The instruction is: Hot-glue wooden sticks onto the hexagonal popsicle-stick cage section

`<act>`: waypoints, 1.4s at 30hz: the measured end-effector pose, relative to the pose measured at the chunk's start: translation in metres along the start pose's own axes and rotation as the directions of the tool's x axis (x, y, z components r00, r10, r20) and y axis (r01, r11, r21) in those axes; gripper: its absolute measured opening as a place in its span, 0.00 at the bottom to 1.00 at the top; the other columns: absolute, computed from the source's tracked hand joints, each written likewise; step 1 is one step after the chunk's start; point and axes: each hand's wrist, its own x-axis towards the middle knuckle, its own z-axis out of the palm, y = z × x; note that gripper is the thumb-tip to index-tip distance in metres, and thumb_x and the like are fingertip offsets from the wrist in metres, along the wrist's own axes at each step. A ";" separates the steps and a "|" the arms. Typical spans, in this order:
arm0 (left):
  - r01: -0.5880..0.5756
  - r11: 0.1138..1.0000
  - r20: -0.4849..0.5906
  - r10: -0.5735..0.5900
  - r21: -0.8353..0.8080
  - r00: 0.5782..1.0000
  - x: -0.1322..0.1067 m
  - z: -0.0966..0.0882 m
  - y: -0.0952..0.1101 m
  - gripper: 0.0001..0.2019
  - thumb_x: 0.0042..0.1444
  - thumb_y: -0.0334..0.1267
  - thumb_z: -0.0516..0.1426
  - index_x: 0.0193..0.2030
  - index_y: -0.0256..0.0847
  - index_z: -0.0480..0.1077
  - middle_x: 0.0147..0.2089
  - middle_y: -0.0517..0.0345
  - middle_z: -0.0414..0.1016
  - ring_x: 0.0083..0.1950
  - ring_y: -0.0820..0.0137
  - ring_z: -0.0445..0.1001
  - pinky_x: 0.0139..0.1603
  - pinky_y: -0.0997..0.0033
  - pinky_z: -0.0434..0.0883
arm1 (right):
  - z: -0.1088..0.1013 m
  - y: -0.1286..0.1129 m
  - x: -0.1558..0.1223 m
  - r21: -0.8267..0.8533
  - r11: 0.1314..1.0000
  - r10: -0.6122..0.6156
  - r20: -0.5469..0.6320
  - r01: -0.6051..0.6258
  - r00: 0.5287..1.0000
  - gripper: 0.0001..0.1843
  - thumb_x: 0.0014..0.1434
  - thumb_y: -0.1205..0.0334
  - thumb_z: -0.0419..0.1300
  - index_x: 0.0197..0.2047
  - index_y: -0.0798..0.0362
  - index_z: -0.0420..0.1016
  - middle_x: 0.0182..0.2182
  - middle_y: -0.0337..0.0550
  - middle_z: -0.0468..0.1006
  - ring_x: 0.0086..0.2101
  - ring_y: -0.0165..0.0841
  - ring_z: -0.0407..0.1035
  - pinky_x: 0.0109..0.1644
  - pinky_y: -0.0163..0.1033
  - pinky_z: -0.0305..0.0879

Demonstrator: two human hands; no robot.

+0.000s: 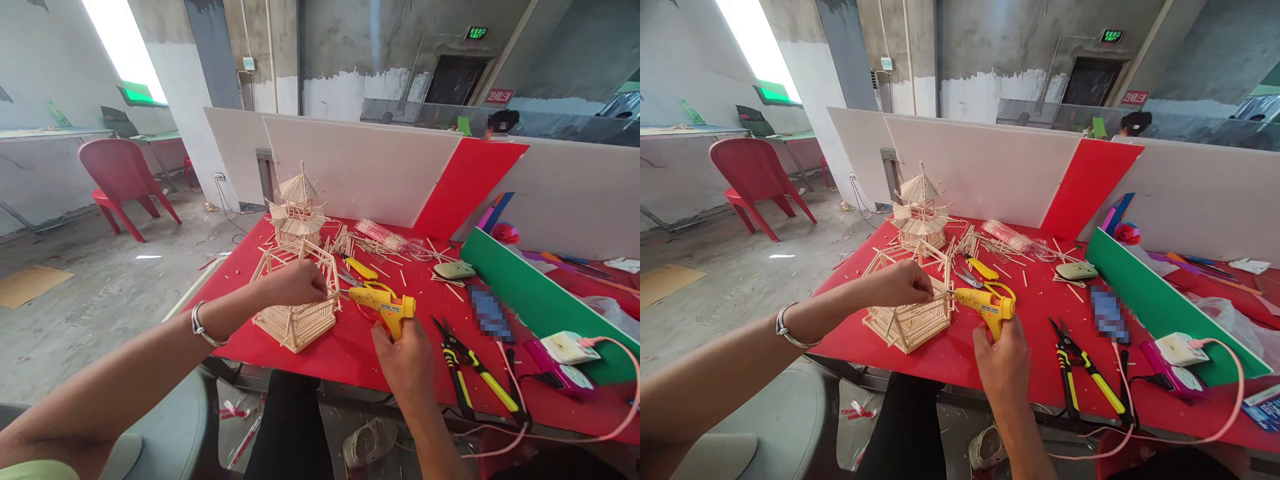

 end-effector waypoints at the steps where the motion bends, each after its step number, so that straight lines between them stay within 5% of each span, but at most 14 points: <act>1: 0.000 1.000 -0.001 0.000 0.007 1.000 0.000 0.000 0.000 0.07 0.46 0.32 0.58 0.20 0.37 0.74 0.17 0.65 0.63 0.22 0.77 0.59 0.25 0.76 0.57 | 0.000 0.000 0.000 0.014 1.000 0.004 -0.006 -0.004 1.000 0.13 0.56 0.50 0.54 0.35 0.51 0.69 0.27 0.44 0.72 0.29 0.40 0.69 0.32 0.41 0.63; 15: 0.036 0.998 0.008 -0.037 0.054 0.999 -0.003 0.002 0.008 0.07 0.47 0.30 0.57 0.26 0.37 0.79 0.22 0.62 0.72 0.25 0.76 0.67 0.27 0.77 0.60 | 0.000 0.001 0.000 0.069 0.996 0.053 0.015 -0.054 0.998 0.25 0.55 0.37 0.59 0.37 0.53 0.74 0.28 0.45 0.75 0.29 0.40 0.71 0.33 0.41 0.65; 21: 0.006 0.997 -0.001 -0.006 0.077 1.000 -0.003 0.002 0.007 0.08 0.47 0.30 0.56 0.24 0.38 0.77 0.19 0.64 0.68 0.24 0.76 0.63 0.27 0.76 0.59 | -0.017 -0.001 -0.003 0.281 0.924 0.201 0.222 -0.260 0.954 0.29 0.54 0.33 0.60 0.39 0.52 0.75 0.26 0.44 0.79 0.26 0.38 0.72 0.30 0.38 0.65; 27: -0.023 0.999 -0.001 0.024 0.049 1.000 -0.003 0.004 0.005 0.08 0.45 0.31 0.55 0.22 0.37 0.75 0.19 0.64 0.65 0.23 0.77 0.60 0.26 0.75 0.57 | -0.021 0.042 -0.019 0.358 0.830 0.228 0.483 -0.428 0.846 0.31 0.52 0.32 0.62 0.41 0.54 0.77 0.22 0.40 0.76 0.22 0.36 0.69 0.25 0.37 0.64; 32: -0.012 0.998 -0.016 0.013 0.055 1.000 -0.002 0.004 0.005 0.07 0.44 0.32 0.56 0.20 0.36 0.74 0.18 0.63 0.65 0.22 0.77 0.58 0.25 0.74 0.55 | -0.009 0.085 -0.021 0.063 0.968 0.167 0.554 -0.242 0.815 0.33 0.59 0.29 0.51 0.31 0.51 0.77 0.20 0.41 0.75 0.22 0.37 0.68 0.26 0.37 0.59; 35: 0.016 0.997 -0.001 -0.016 0.077 1.000 -0.001 0.003 0.005 0.07 0.44 0.32 0.56 0.22 0.36 0.75 0.19 0.62 0.68 0.22 0.77 0.58 0.24 0.72 0.53 | -0.006 0.097 -0.021 -0.179 0.983 0.114 0.428 -0.040 0.897 0.34 0.64 0.32 0.46 0.31 0.52 0.78 0.24 0.46 0.78 0.24 0.38 0.70 0.26 0.37 0.58; 38: 0.026 0.995 0.015 -0.028 0.099 1.000 -0.001 0.004 0.006 0.08 0.44 0.31 0.55 0.24 0.36 0.77 0.21 0.60 0.72 0.21 0.76 0.59 0.24 0.70 0.52 | -0.011 0.089 -0.019 -0.369 0.917 -0.078 0.206 0.152 0.975 0.32 0.66 0.36 0.48 0.39 0.54 0.81 0.31 0.52 0.80 0.29 0.40 0.73 0.30 0.39 0.61; 42: 0.026 0.991 0.025 -0.029 0.128 0.999 0.001 0.004 0.006 0.09 0.44 0.31 0.55 0.26 0.36 0.78 0.22 0.60 0.72 0.22 0.76 0.61 0.24 0.71 0.52 | -0.020 0.041 -0.009 -0.113 0.915 -0.382 0.059 0.387 0.922 0.17 0.69 0.53 0.54 0.44 0.51 0.82 0.36 0.46 0.80 0.36 0.35 0.74 0.41 0.38 0.67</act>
